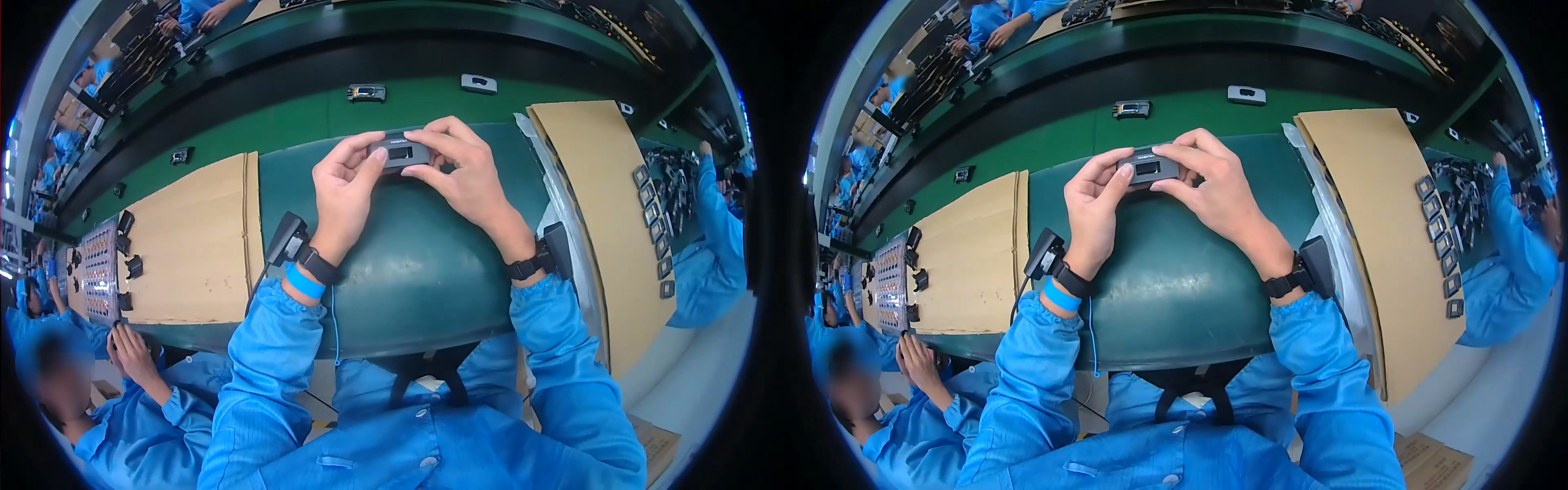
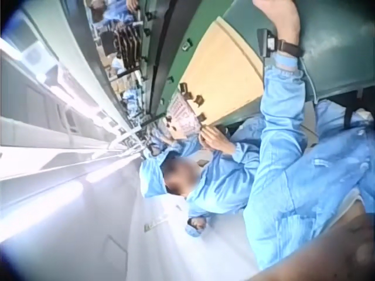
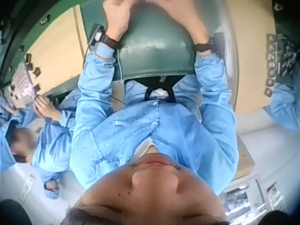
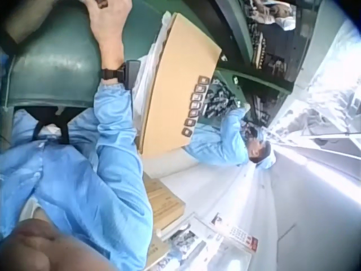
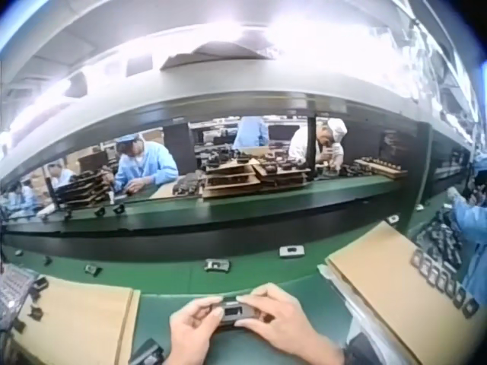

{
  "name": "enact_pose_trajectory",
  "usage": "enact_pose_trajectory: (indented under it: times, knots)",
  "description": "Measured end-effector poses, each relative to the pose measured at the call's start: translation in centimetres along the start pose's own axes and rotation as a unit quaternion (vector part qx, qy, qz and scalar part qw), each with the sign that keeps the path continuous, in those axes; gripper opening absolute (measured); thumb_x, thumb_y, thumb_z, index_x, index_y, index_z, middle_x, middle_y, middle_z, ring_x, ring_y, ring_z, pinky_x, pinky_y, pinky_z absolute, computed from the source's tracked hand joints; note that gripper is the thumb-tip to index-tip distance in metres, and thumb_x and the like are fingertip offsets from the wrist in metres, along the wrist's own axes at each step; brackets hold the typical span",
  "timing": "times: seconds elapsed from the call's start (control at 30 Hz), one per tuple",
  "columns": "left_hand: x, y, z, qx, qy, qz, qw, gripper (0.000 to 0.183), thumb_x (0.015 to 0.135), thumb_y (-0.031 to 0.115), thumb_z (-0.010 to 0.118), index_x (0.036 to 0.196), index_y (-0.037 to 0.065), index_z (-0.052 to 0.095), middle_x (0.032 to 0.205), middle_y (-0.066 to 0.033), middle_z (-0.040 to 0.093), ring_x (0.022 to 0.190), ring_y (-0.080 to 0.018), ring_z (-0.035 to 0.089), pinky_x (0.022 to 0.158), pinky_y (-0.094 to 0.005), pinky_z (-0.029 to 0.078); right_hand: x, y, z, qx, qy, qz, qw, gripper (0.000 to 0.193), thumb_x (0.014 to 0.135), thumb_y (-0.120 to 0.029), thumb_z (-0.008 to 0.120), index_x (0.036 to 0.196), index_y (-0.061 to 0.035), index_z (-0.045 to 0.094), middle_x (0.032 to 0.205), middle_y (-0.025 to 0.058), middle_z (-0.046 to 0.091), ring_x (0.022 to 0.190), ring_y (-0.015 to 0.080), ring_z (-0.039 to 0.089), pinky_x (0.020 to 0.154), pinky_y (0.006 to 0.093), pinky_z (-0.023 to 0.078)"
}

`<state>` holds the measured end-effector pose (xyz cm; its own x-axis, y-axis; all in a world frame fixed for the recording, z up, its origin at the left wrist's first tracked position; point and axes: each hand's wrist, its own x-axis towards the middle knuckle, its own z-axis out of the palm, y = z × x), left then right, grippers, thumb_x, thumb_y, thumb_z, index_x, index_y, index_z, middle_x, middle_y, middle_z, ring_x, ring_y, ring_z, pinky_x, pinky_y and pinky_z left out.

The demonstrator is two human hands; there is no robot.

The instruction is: Assembling small electronic components and housings on a production line.

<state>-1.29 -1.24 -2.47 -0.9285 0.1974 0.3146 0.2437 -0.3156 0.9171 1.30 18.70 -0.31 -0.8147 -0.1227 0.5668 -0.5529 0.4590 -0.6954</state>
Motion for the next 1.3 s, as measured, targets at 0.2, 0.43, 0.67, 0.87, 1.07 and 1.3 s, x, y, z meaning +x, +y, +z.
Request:
enact_pose_trajectory:
  times: [0.2,0.43,0.67,0.87,1.07,1.3]
  knots:
    - [-0.1,0.2,0.0,-0.034,-0.013,-0.028,0.999,0.028,0.104,0.002,0.063,0.13,-0.007,0.065,0.119,-0.0152,0.074,0.108,-0.0167,0.072,0.095,-0.0306,0.059,0.0,0.1,0.1,-0.01,0.001,-0.005,1.0,0.042,0.079,-0.004,0.089,0.119,-0.002,0.076,0.104,0.0079,0.063,0.076,0.0144,0.064,0.068,0.0283,0.055]
    - [0.3,0.1,-0.3,-0.101,0.008,-0.087,0.991,0.027,0.104,0.002,0.063,0.13,-0.005,0.066,0.119,-0.0138,0.075,0.107,-0.0165,0.072,0.095,-0.0314,0.059,0.0,-0.1,0.2,-0.012,-0.023,0.004,1.0,0.039,0.087,-0.004,0.081,0.126,-0.0038,0.075,0.102,0.0087,0.065,0.079,0.0171,0.063,0.072,0.0308,0.053]
    - [0.3,0.6,-0.5,-0.014,-0.015,-0.08,0.997,0.027,0.104,0.003,0.064,0.13,-0.003,0.067,0.116,-0.0093,0.075,0.106,-0.0122,0.07,0.096,-0.0257,0.054,0.2,1.1,0.1,0.023,-0.029,0.002,0.999,0.033,0.098,-0.002,0.067,0.131,-0.0024,0.072,0.101,0.0084,0.065,0.08,0.015,0.061,0.073,0.0276,0.05]
    - [0.1,0.9,-0.3,0.023,-0.038,-0.016,0.999,0.032,0.104,0.004,0.066,0.135,-0.002,0.065,0.118,-0.0101,0.075,0.108,-0.0111,0.068,0.096,-0.0248,0.052,-0.1,1.4,0.9,0.239,0.01,0.103,0.965,0.033,0.098,-0.002,0.072,0.131,-0.0038,0.073,0.098,0.0021,0.068,0.085,0.0102,0.061,0.076,0.0273,0.052]
    - [0.1,1.5,-0.1,0.037,-0.066,-0.019,0.997,0.041,0.104,0.004,0.065,0.144,-0.002,0.059,0.123,-0.0124,0.074,0.11,-0.0114,0.067,0.097,-0.0255,0.052,-0.2,1.4,0.5,0.204,0.05,0.093,0.973,0.037,0.095,-0.003,0.076,0.132,-0.003,0.073,0.101,0.0037,0.07,0.09,0.0108,0.064,0.082,0.0275,0.054]
    - [-0.2,1.4,-0.2,0.032,-0.059,-0.007,0.998,0.043,0.104,0.003,0.065,0.145,-0.002,0.057,0.124,-0.0127,0.073,0.111,-0.0116,0.067,0.097,-0.0255,0.052,-0.3,1.1,0.9,0.188,0.053,0.077,0.978,0.036,0.094,-0.005,0.077,0.13,-0.0034,0.073,0.105,0.0061,0.073,0.092,0.0123,0.066,0.083,0.0277,0.054]
